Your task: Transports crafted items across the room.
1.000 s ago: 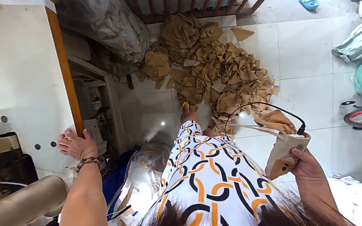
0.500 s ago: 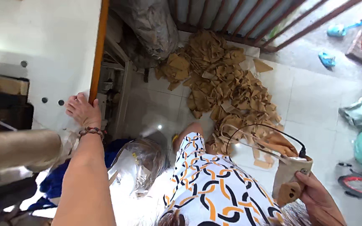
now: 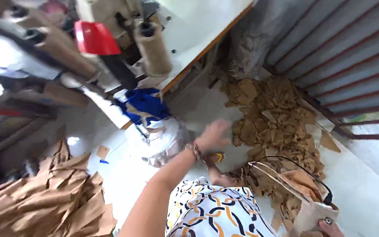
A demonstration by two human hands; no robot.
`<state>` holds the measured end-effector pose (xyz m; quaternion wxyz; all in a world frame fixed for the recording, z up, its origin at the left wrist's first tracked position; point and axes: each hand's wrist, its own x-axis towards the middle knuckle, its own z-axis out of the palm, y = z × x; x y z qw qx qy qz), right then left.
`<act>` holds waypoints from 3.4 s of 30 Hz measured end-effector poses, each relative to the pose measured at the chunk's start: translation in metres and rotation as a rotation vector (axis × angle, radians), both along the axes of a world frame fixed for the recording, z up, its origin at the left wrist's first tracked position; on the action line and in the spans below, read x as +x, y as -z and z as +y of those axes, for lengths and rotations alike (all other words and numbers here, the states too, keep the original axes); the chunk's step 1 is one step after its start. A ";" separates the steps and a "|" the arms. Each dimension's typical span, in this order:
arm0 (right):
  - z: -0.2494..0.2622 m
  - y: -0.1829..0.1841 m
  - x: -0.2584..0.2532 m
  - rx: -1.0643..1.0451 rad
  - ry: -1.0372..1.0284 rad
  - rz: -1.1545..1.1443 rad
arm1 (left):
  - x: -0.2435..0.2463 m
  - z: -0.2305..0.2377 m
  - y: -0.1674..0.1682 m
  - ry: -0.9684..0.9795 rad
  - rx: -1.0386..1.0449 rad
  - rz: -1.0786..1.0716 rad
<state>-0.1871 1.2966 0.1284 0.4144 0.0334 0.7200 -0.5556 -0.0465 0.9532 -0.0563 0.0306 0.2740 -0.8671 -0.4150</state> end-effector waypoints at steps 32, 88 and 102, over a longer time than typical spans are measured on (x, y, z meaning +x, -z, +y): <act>-0.274 0.068 0.386 -0.484 -1.455 -0.643 | 0.670 0.378 0.076 -1.449 0.981 -0.263; -1.069 0.084 0.605 -0.485 -0.254 -0.212 | 0.691 -1.028 0.068 -0.861 0.611 -0.227; -1.081 0.109 0.533 -0.407 -0.070 -0.207 | 0.620 -1.135 0.196 -1.154 0.648 -0.464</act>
